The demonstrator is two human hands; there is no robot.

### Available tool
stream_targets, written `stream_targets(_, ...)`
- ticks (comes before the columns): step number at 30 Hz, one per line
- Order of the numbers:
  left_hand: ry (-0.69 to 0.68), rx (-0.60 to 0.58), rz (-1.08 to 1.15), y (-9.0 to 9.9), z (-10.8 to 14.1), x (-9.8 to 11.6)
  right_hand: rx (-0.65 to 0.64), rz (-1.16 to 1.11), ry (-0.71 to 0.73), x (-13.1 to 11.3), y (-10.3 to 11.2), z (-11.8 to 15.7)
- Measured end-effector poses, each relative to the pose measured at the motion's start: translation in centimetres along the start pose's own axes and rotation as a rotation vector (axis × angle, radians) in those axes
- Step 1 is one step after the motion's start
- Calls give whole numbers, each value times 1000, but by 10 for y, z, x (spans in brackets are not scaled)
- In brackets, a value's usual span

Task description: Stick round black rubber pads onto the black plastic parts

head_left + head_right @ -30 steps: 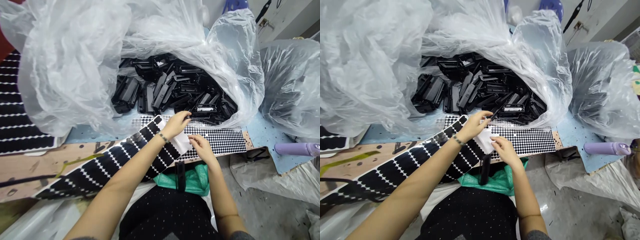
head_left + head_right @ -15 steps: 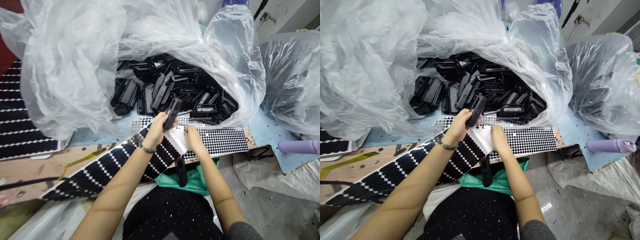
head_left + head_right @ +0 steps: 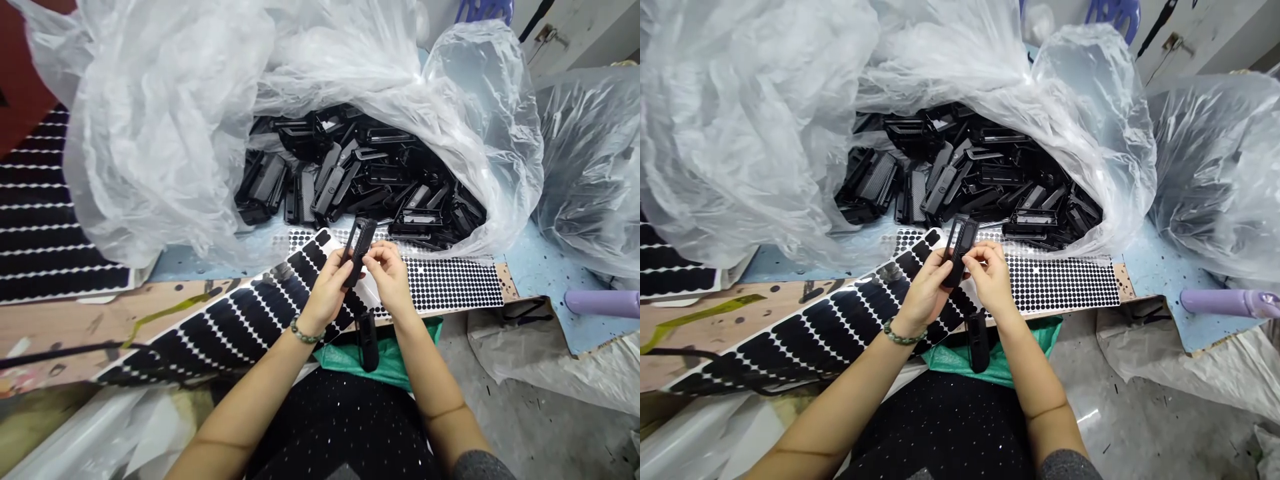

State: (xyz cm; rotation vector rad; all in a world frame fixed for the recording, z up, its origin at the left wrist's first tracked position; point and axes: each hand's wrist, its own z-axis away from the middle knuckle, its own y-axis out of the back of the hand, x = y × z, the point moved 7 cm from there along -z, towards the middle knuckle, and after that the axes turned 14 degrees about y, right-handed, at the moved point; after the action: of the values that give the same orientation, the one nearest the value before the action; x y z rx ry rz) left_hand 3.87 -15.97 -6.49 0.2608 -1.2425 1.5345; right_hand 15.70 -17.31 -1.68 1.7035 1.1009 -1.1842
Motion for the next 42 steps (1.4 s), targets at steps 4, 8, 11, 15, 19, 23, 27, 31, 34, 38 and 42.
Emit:
stream_targets(4,-99,27,-45,4,2,3,-46,95,28,-5,-7,0)
stream_targets(8,-194,84,-134,12,5,7,-93,66,20,-2,-16,1)
stream_targets(11,-257,121,-194,24,9,13,-83,67,-3,5,-23,-1)
stream_targets(15,-267,207,-158,55,9,20,-138,173,-94,26,-40,-14)
stream_targets(19,-213,330,-13,88,-1,21,-277,426,35,37,-66,-35)
stream_targets(23,-81,358,59,96,-18,13,-473,572,176,41,-92,-35)
stream_targets(27,-39,371,91,94,-24,13,-494,366,223,33,-87,-25)
stream_targets(31,-31,311,122,89,-11,21,-279,75,-2,34,-51,-26)
stream_targets(34,25,139,140,70,4,26,-272,-64,-127,33,-39,-26)
stream_targets(38,153,-8,125,40,16,25,-306,59,-16,16,-35,-24)
stream_targets(42,181,57,172,32,17,26,-304,210,194,-9,-29,-15)
